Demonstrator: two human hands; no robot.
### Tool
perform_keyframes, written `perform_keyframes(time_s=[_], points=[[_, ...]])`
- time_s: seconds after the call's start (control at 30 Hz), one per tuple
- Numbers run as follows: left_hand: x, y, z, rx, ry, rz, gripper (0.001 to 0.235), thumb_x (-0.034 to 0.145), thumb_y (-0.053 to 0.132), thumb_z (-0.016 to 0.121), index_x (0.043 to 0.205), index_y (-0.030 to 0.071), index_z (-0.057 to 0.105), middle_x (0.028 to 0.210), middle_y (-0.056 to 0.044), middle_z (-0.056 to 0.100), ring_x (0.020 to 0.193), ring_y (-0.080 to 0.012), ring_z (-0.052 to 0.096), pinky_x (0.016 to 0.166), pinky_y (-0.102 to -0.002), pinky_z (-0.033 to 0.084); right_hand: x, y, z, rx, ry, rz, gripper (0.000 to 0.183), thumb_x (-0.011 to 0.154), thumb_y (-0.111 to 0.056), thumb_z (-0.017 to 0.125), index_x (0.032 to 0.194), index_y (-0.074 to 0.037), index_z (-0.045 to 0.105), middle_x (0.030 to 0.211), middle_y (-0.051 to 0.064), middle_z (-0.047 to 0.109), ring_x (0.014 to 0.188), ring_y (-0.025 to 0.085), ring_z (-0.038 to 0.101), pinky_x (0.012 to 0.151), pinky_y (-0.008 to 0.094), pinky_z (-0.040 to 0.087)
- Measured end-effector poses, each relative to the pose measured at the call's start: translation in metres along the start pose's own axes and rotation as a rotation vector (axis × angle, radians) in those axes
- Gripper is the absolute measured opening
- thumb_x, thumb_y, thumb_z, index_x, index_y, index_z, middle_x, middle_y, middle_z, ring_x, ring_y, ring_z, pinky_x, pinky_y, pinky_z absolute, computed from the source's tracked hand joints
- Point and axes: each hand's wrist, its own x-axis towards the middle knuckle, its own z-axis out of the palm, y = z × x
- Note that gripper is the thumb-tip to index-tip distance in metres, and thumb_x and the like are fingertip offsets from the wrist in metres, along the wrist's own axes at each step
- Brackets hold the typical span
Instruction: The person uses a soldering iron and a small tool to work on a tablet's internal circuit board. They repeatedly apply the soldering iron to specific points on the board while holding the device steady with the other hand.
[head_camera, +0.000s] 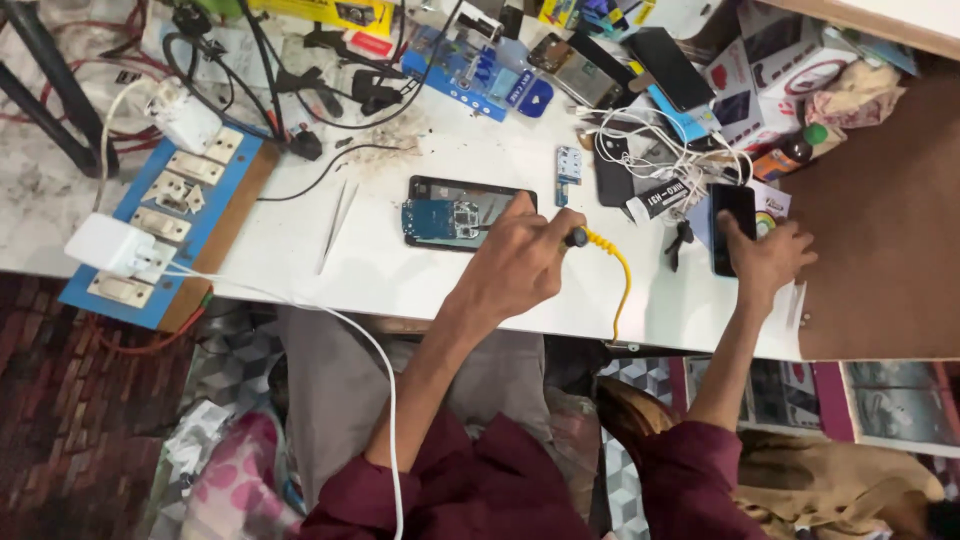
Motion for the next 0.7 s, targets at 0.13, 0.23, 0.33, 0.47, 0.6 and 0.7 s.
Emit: perform_keyframes(time_s=[0.13,0.23,0.33,0.47,0.6,0.7], points=[[-0.003,-0.001,-0.001,0.016,0.013,0.008,0.034,0.084,-0.011,0.054,0.115,0.000,0.060,0.059,-0.008,0.058,0.055,-0.0282,0.055,0.086,-0.042,0.044,0.003,0.006,0.031,0.125,-0.401,0.223,0.076,0.075,-0.062,0.093,0.105,0.004,0.072,0.111,0.029,0.070,0.106,0.049,0.061,0.110,0.059,0.042],[-0.007,0.000,-0.001,0.013,0.030,0.019,0.038,0.083,-0.013,0.052,0.118,-0.001,0.059,0.058,-0.008,0.056,0.055,-0.0264,0.055,0.088,-0.042,0.044,-0.003,0.000,0.035,0.100,-0.325,0.251,0.074,0.065,-0.060,0.092,0.100,0.003,0.074,0.104,0.027,0.072,0.100,0.047,0.066,0.099,0.058,0.051],[-0.008,0.000,-0.001,0.009,0.026,0.019,0.037,0.083,-0.013,0.053,0.118,-0.001,0.059,0.057,-0.008,0.056,0.054,-0.0263,0.053,0.086,-0.042,0.044,-0.002,-0.006,0.034,-0.072,0.012,0.034,0.079,0.055,-0.064,0.102,0.089,0.004,0.078,0.090,0.029,0.071,0.089,0.049,0.066,0.084,0.064,0.050],[-0.008,-0.003,-0.004,0.015,0.011,0.002,0.037,0.082,-0.013,0.053,0.116,0.000,0.060,0.056,-0.007,0.053,0.053,-0.0259,0.051,0.085,-0.041,0.044,0.004,-0.006,0.025,0.102,-0.230,0.275,0.083,0.059,-0.065,0.101,0.095,0.005,0.077,0.095,0.027,0.073,0.086,0.044,0.070,0.080,0.053,0.056],[-0.009,-0.003,-0.004,-0.001,0.032,0.009,0.040,0.081,-0.013,0.052,0.118,-0.001,0.059,0.056,-0.006,0.053,0.054,-0.0239,0.052,0.087,-0.040,0.044,0.001,-0.001,0.023,0.100,-0.284,0.363,0.091,0.059,-0.068,0.102,0.095,0.011,0.073,0.097,0.028,0.072,0.087,0.043,0.070,0.086,0.050,0.057],[-0.010,-0.005,-0.004,0.011,0.021,-0.006,0.039,0.082,-0.014,0.052,0.118,0.000,0.060,0.055,-0.006,0.053,0.052,-0.0236,0.051,0.086,-0.040,0.044,-0.002,0.000,0.028,0.174,-0.142,0.181,0.087,0.061,-0.064,0.104,0.097,0.008,0.073,0.095,0.026,0.073,0.083,0.042,0.070,0.077,0.051,0.056]])
